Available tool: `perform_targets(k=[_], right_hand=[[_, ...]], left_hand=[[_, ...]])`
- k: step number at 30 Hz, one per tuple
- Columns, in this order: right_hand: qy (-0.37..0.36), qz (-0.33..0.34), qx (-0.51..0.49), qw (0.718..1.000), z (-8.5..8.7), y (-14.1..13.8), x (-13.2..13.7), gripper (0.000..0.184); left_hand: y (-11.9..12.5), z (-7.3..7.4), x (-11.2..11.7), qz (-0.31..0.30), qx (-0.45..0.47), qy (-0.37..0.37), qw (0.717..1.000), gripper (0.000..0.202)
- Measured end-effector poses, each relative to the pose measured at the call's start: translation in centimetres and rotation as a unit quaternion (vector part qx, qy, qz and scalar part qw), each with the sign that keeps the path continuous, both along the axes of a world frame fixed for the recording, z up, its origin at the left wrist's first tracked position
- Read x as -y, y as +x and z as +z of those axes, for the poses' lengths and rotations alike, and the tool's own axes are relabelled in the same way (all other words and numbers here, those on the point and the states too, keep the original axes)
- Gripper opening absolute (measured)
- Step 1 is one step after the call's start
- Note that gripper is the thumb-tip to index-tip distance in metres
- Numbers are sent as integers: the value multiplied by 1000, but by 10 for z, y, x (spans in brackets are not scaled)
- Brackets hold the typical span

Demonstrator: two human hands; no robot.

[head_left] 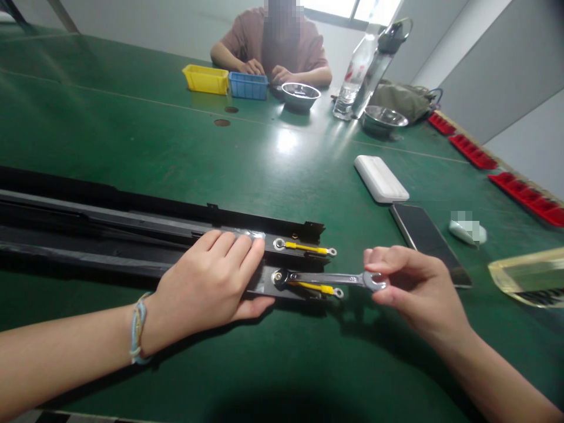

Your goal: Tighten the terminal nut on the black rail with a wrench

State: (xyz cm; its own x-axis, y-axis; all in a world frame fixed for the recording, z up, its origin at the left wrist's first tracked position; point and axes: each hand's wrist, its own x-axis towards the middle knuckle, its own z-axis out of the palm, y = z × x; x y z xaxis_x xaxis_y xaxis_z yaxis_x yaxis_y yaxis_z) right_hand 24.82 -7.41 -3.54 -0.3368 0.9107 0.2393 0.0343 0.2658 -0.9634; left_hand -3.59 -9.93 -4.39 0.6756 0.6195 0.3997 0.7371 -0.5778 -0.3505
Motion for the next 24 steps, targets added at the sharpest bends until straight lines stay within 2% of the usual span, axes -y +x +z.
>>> perform_targets(k=[8,10,20,24], right_hand=[[30,95,-8,995,4,-6,3,23],[36,102,-5,994,5,-7,5,26],[58,94,0,994,5,-5,5,26],[40,79,2,996,8,-2,3,20]], left_hand=[[0,1,-2,2,3,1,1000,61],[0,1,-2,1,2,3,1000,62],[1,0,-2,-2,5,4,1000,61],[2,3,-1,-1,6,0,1000,60]])
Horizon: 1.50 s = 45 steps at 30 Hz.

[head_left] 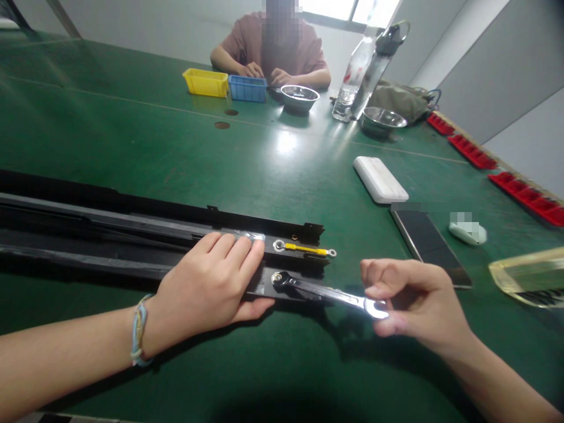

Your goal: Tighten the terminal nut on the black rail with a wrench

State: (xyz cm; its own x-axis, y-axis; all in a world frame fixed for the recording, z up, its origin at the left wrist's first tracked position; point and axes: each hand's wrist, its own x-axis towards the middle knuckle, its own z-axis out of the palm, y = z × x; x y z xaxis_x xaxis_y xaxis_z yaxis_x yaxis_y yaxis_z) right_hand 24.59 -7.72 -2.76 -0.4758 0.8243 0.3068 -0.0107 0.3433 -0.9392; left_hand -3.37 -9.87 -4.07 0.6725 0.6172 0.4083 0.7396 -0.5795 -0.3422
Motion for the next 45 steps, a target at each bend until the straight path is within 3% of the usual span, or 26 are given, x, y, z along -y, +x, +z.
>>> perform_targets(k=[10,20,25,35,45], right_hand=[[-39,-173,50,983,3,2,-7,19],[-81,-202,72,973,2,3,-11,20],[-64,-172,51,982,5,5,-8,23],[-35,-24,-1,999,11,2,6,22],[0,-7,13,1000,17,-6,12,31]], left_hand=[[2,5,3,1,-1,-1,1000,59],[3,6,3,3,1,-5,1000,58],[3,9,5,4,2,-4,1000,58],[2,11,5,3,5,-2,1000,58],[3,14,6,2,17,-11,1000,58]])
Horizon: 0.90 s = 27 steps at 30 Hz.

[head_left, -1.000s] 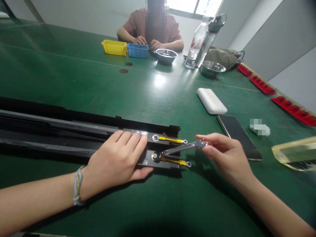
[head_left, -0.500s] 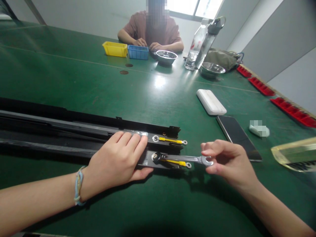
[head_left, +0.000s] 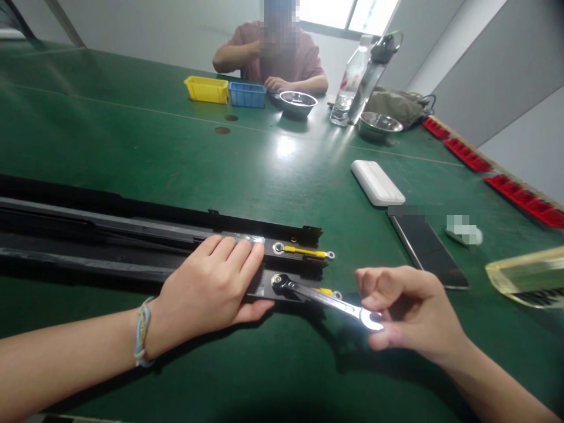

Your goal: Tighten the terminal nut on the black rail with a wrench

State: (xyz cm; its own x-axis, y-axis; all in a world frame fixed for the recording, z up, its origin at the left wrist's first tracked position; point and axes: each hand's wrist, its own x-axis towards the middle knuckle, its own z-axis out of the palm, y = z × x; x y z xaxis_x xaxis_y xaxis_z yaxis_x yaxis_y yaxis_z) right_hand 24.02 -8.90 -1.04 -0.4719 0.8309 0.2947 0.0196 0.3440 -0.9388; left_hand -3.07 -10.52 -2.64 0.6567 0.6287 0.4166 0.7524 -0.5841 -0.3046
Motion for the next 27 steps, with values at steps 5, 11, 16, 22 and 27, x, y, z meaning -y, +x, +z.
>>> perform_targets(k=[5,11,16,22,27], right_hand=[[-1,-5,5,1000,-1,2,-1,30],[-25,-76,9,997,0,5,-3,22],[-20,-151,31,988,1,3,-6,21],[-60,-154,26,986,-5,3,-11,19],[-87,-181,33,979,-8,4,-14,23]], left_hand=[[-2,-1,0,1,-1,1,1000,57],[-2,-1,1,3,-12,10,1000,58],[-3,2,4,3,-16,12,1000,58],[-4,3,6,5,-14,9,1000,57],[-3,2,7,6,-14,12,1000,57]])
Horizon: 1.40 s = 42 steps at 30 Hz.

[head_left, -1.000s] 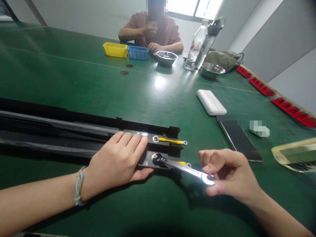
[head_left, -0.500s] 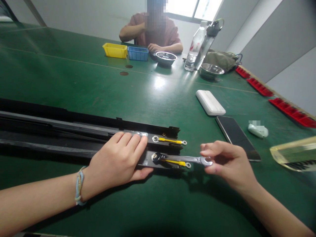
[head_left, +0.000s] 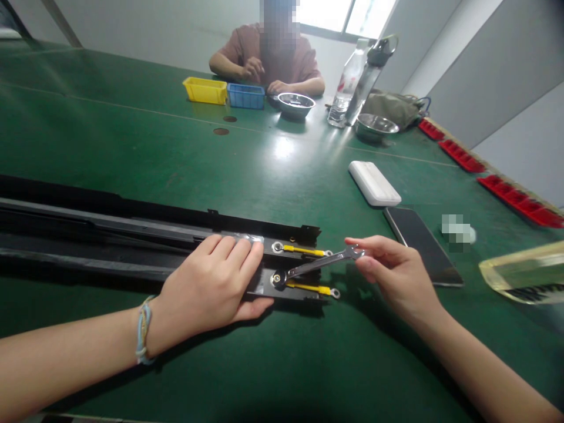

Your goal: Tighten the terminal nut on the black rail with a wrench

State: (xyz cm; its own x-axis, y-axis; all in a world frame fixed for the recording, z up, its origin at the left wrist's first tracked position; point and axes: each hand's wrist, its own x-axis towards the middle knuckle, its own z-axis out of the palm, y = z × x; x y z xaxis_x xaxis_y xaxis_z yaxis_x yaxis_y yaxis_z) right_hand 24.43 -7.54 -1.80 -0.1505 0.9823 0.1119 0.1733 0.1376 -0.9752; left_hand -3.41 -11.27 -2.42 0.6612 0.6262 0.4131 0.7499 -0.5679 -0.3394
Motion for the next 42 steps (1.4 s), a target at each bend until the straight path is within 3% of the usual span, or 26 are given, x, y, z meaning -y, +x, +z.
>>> perform_targets(k=[6,12,18,24,34,42], right_hand=[[-2,21,-14,1000,1,1,0,21],[43,86,-29,995,8,-1,9,21],[41,158,-50,985,7,-2,17,23],[52,186,-63,979,9,-7,21,26],[67,175,-46,981,10,-6,19,24],[35,16,27,999,12,-6,11,24]], left_hand=[[-2,1,0,1,1,0,1000,58],[-5,2,0,0,2,-6,1000,58],[-6,1,-2,2,1,-9,1000,59],[-6,2,-2,4,-1,-8,1000,58],[-4,0,-2,-1,1,-3,1000,58],[-6,1,1,0,-3,-4,1000,58]])
